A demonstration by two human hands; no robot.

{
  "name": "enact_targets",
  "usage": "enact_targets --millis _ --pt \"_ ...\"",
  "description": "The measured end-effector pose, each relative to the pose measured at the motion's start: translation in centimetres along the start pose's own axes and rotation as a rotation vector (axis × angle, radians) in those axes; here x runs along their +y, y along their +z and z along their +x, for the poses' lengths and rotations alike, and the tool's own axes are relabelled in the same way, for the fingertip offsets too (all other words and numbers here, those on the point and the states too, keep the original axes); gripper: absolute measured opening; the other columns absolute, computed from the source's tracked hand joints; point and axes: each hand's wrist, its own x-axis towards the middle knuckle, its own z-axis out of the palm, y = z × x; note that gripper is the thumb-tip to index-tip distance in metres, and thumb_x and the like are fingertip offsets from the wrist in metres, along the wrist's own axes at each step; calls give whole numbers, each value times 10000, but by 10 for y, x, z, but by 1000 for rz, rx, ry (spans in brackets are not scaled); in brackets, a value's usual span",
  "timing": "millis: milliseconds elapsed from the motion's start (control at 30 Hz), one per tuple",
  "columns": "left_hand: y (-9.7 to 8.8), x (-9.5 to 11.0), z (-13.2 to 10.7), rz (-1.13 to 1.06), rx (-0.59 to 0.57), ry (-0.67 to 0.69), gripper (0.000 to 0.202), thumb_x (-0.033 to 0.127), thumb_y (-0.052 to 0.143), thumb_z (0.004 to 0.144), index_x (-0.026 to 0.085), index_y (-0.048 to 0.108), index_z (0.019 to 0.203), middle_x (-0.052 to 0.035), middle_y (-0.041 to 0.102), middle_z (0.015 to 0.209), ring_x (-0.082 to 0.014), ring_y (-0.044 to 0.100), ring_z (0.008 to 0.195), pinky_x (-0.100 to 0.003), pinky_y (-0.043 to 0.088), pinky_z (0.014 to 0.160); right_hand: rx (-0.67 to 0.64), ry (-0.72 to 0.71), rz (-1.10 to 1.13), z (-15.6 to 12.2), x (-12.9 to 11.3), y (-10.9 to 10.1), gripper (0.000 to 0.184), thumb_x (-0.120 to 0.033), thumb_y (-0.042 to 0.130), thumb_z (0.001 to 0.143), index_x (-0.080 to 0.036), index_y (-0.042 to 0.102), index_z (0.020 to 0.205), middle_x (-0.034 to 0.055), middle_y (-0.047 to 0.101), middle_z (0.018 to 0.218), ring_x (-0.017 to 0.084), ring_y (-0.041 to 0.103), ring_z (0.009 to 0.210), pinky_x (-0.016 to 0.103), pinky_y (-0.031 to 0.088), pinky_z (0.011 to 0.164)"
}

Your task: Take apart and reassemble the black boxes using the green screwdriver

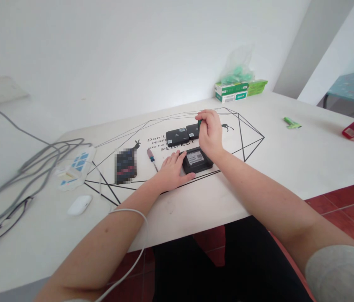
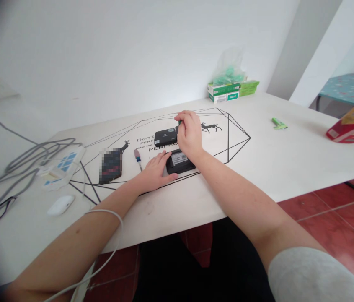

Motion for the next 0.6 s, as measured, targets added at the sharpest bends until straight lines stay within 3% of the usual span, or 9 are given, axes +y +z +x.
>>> enact_targets --millis 133,267,367,500,600 --pt "1 -2 0 -5 18 11 1037 758 516 924 132 209 1691 -237 140 1779 -440 165 1641 -591 198 1306 -10 32 7 -1 -2 0 229 -131 414 1000 -255 606 1023 71 711 1080 248 663 1073 490 519 1002" --pt "3 -4 1 -10 29 20 1039 772 515 917 142 215 1687 -238 157 1775 -441 174 1639 -602 212 1301 -18 102 -8 -3 -5 1 69 -274 581 1004 -260 593 1071 56 688 1036 233 652 987 459 554 933" --pt "3 -4 1 -7 34 22 1031 771 509 921 140 223 1684 -239 165 1773 -437 177 1639 -601 215 1301 -54 51 28 -3 -8 2 156 -294 671 968 -267 600 1104 56 673 1087 218 655 987 414 586 855" --pt "2 -3 1 6 19 13 1045 772 499 925 124 213 1693 -237 145 1777 -434 161 1643 -592 192 1310 -48 9 51 -3 -11 2 144 -277 601 1008 -263 624 1150 83 675 1152 231 678 1074 414 613 864" --pt "2 -3 1 13 6 8 1052 772 496 926 122 201 1699 -234 130 1781 -431 155 1644 -585 185 1312 -40 34 65 -3 -11 2 184 -233 468 1055 -251 639 1123 75 703 1080 211 718 994 430 612 908"
